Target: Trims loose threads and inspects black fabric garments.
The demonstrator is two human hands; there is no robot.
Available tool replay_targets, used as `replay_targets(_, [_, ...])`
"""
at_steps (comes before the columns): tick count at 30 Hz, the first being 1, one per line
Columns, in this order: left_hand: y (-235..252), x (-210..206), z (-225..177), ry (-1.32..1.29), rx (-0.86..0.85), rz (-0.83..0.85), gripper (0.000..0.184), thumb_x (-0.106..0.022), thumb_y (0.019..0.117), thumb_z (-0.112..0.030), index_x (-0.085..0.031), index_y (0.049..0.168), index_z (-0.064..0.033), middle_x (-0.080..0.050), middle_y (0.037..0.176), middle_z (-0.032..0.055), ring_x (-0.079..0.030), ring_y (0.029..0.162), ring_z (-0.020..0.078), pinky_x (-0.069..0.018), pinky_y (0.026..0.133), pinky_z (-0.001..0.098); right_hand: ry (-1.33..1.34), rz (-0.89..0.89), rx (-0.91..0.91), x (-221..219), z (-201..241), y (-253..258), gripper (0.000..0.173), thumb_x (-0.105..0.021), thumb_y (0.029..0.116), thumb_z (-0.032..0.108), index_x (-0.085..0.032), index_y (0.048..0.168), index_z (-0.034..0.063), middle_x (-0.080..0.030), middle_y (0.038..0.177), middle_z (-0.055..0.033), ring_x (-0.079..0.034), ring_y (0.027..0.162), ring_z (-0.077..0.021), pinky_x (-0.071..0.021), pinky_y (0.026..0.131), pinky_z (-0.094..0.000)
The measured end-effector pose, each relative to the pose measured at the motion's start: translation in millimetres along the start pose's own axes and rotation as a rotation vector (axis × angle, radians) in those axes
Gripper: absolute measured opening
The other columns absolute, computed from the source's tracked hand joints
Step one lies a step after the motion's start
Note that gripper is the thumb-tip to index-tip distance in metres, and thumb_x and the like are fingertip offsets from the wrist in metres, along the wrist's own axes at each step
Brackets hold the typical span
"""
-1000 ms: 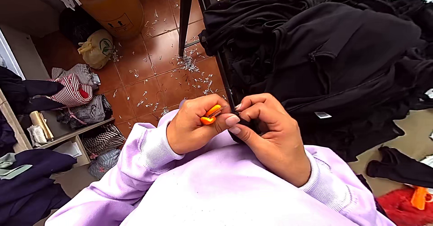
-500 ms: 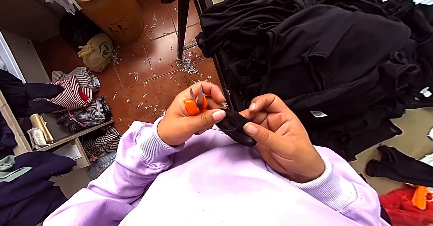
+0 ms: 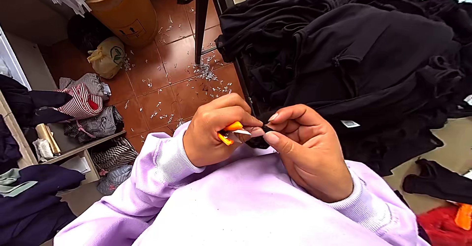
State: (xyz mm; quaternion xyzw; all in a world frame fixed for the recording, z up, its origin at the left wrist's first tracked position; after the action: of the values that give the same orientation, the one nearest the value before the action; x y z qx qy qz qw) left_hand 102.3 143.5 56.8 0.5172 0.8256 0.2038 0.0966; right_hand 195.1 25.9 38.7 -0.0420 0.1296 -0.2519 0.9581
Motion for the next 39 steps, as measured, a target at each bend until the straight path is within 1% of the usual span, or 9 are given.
replay_targets(5, [-3,9,16,-0.106,0.111,-0.088,0.013,-0.068,0.0943,-0.003,-0.071,0.089,0.0085,-0.066,0.089,0.0090,-0.061,0.085,0.0049,-0.0513,0.077,0.0172,-0.035,0.004,0.078,-1,4,0,0.029,-0.070,0.0906,-0.003,-0.062,0.112,0.0145,-0.068,0.103,0.0042,-0.068,0.090,-0.0045,-0.0604,0.080,-0.0200])
replay_targets(7, [-3,15,21,-0.099,0.144,-0.114,0.012,-0.067,0.0944,-0.002,-0.069,0.089,0.0075,-0.065,0.090,0.0074,-0.061,0.085,0.0038,-0.0512,0.075,0.0165,-0.118,0.049,0.121,-3,8,1,0.023,-0.065,0.0942,-0.002,-0.065,0.113,0.0115,-0.064,0.118,0.0012,-0.067,0.100,-0.0065,-0.0600,0.083,-0.0204])
replay_targets(10, [-2,18,17,-0.046,0.112,-0.113,0.012,-0.065,0.0945,-0.002,-0.068,0.089,0.0085,-0.065,0.091,0.0092,-0.060,0.086,0.0046,-0.0505,0.076,0.0164,-0.314,0.143,0.132,-9,12,0,0.023,-0.054,0.1002,0.000,-0.075,0.108,0.0055,-0.062,0.136,-0.0069,-0.061,0.124,-0.0138,-0.0547,0.100,-0.0244])
replay_targets(15, [-1,17,9,0.029,0.071,-0.118,0.014,-0.068,0.0935,-0.004,-0.067,0.093,0.0105,-0.064,0.090,0.0119,-0.059,0.084,0.0080,-0.0500,0.074,0.0183,-0.359,0.217,0.129,-18,11,1,0.033,-0.046,0.0988,-0.007,-0.073,0.117,-0.0009,-0.070,0.124,-0.0065,-0.064,0.119,-0.0113,-0.0529,0.103,-0.0243])
replay_targets(18, [-6,16,14,0.040,0.194,0.042,0.040,-0.061,0.1012,-0.030,-0.051,0.115,0.0072,-0.055,0.093,0.0044,-0.052,0.083,0.0036,-0.0462,0.072,0.0167,-0.319,0.175,0.101,-13,10,1,0.035,-0.046,0.0980,-0.007,-0.070,0.123,-0.0032,-0.067,0.130,-0.0091,-0.062,0.124,-0.0149,-0.0521,0.106,-0.0276])
replay_targets(23, [-15,19,9,0.312,0.189,0.297,0.038,-0.062,0.1004,-0.035,-0.071,0.101,0.0015,-0.066,0.079,0.0026,-0.059,0.069,0.0034,-0.0491,0.060,0.0207,-0.263,0.139,0.094,-9,9,2,0.041,-0.044,0.0935,-0.009,-0.068,0.126,-0.0032,-0.065,0.134,-0.0106,-0.062,0.124,-0.0167,-0.0528,0.104,-0.0299])
replay_targets(33, [-7,-3,15,0.368,0.173,0.413,0.035,-0.059,0.1005,-0.036,-0.072,0.095,-0.0042,-0.064,0.070,0.0001,-0.058,0.060,0.0079,-0.0448,0.051,0.0280,-0.333,0.193,0.095,-16,11,2,0.043,-0.043,0.0909,-0.011,-0.068,0.126,-0.0042,-0.066,0.132,-0.0098,-0.065,0.119,-0.0141,-0.0570,0.097,-0.0260])
replay_targets(36, [-8,-4,17,0.339,0.157,0.407,0.033,-0.060,0.0999,-0.034,-0.072,0.090,-0.0050,-0.063,0.068,-0.0002,-0.057,0.058,0.0079,-0.0441,0.050,0.0283,-0.350,0.194,0.108,-15,12,2,0.043,-0.043,0.0909,-0.011,-0.068,0.126,-0.0053,-0.066,0.133,-0.0110,-0.061,0.126,-0.0165,-0.0522,0.106,-0.0288])
replay_targets(39, [-8,0,21,0.157,0.156,0.332,0.035,-0.065,0.0978,-0.031,-0.069,0.098,0.0033,-0.064,0.072,0.0024,-0.056,0.062,0.0036,-0.0461,0.055,0.0210,-0.305,0.175,0.085,-14,9,3,0.047,-0.045,0.0922,-0.010,-0.058,0.137,-0.0065,-0.059,0.142,-0.0121,-0.063,0.122,-0.0131,-0.0551,0.100,-0.0253])
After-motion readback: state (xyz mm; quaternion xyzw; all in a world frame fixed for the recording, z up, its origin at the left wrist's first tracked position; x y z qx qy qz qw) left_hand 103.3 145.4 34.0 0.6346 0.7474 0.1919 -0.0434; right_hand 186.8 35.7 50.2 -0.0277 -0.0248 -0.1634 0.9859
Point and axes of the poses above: each hand's wrist, its own y-axis towards the middle knuckle, its own x-axis out of the back of the hand, z = x × y, the point moved 9 cm from there along y, towards the middle knuckle
